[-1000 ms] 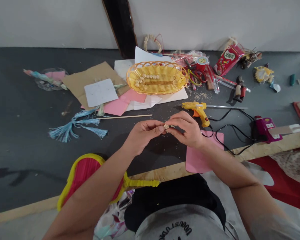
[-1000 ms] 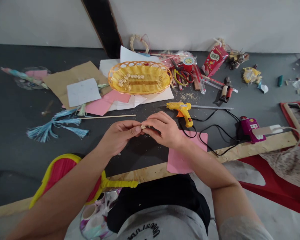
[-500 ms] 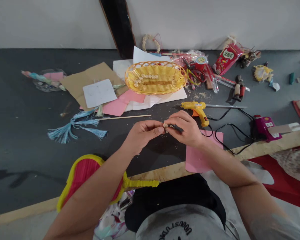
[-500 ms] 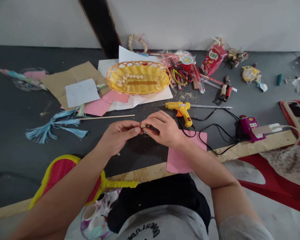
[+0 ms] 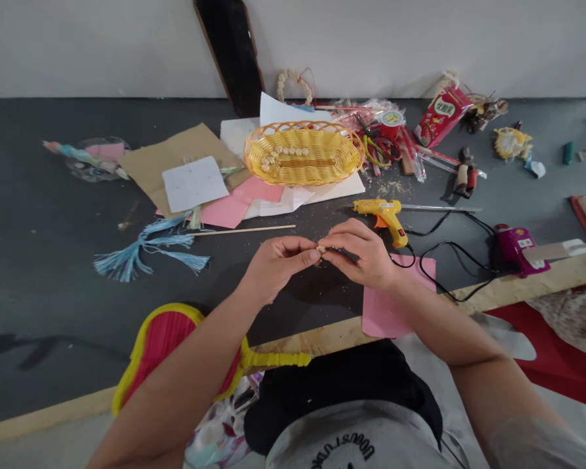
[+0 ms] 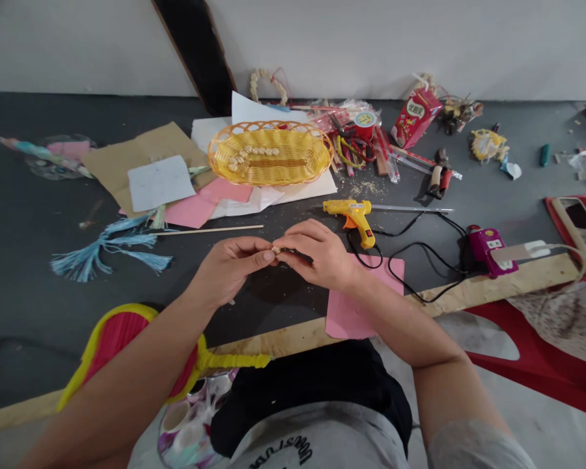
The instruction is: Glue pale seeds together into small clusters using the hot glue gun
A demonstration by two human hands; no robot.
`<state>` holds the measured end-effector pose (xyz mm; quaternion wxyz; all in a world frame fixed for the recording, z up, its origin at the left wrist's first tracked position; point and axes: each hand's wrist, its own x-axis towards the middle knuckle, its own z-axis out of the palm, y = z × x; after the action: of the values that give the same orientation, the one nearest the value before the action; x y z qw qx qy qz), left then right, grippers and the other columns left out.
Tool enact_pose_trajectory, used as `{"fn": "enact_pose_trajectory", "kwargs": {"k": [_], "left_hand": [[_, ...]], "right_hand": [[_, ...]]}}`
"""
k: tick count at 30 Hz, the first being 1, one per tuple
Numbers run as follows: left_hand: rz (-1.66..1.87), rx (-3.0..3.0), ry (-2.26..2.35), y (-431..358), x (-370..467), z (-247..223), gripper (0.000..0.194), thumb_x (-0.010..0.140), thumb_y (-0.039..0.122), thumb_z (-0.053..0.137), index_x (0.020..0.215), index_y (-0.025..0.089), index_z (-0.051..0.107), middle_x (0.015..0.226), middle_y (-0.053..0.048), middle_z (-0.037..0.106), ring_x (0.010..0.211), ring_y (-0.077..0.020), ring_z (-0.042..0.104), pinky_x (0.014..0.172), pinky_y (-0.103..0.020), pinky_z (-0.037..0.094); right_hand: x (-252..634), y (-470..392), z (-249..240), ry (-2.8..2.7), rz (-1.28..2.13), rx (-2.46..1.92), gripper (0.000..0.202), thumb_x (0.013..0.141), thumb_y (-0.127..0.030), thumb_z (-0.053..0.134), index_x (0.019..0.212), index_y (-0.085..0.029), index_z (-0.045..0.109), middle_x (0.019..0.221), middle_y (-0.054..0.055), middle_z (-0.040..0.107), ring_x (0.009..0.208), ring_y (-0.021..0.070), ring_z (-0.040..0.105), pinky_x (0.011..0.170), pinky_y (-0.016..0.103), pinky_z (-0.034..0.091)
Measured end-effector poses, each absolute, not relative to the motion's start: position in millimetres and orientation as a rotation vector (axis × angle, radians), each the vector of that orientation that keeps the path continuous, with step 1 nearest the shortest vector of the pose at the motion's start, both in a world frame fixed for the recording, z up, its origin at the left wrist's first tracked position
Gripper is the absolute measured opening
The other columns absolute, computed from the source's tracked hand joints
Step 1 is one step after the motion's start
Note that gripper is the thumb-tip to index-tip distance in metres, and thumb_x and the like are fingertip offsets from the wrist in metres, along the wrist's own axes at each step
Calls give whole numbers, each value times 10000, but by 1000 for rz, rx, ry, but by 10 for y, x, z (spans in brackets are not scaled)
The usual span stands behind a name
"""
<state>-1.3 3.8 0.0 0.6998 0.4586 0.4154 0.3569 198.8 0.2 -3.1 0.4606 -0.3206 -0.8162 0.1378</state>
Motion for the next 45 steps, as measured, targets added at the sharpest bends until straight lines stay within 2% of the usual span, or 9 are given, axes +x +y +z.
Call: {"fn": "enact_pose_trajectory", "kwargs": {"k": [7,14,25,30,36,45], "left_hand": [[803,1040,923,24,-12,-4,172,712,358,844,729,196,790,702,-3,734,679,-92,623,691,-200,477],[804,991,905,-3,-30,-6,225,740,369,827,916,230,813,788,-24,778,747,-109,661,714,-202,488],[771,989,911,15,-1,14,218,715,323,847,906,225,808,852,-26,782,789,-121,682,772,-216,502],[726,1026,942,12,-4,42,265,705,367,843,899,193,796,825,-44,763,758,-141,659,736,-245,498],[782,1093,959,22,-16,63,274,701,413,833,696,163,723,665,-15,677,622,-113,561,624,-233,443],[799,1199,961,8,-41,52,212,795,384,764,751,177,767,778,-50,744,751,-155,634,739,-267,474]], "right_hand": [[1979,-1,-18,-2007,371,-785,106,911,-193,648,1011,-193,682,932,76,700,888,174,671,783,329,576],[1993,-28,43,-1895,613,-856,98,957,-236,587,1007,-198,663,922,61,712,898,163,670,784,318,559],[1996,-24,10,-1710,830,-933,174,983,-297,550,930,-186,673,883,37,696,822,124,638,762,281,511],[1999,-21,15,-1617,858,-1031,247,975,-382,554,927,-173,677,849,32,678,737,108,600,678,255,488],[1993,-9,28,-1531,952,-1108,352,949,-498,555,910,-169,675,765,10,645,624,86,528,566,225,441],[1977,-11,51,-1541,1009,-1081,362,940,-501,569,884,-161,678,762,17,648,635,88,538,581,223,454]]}}
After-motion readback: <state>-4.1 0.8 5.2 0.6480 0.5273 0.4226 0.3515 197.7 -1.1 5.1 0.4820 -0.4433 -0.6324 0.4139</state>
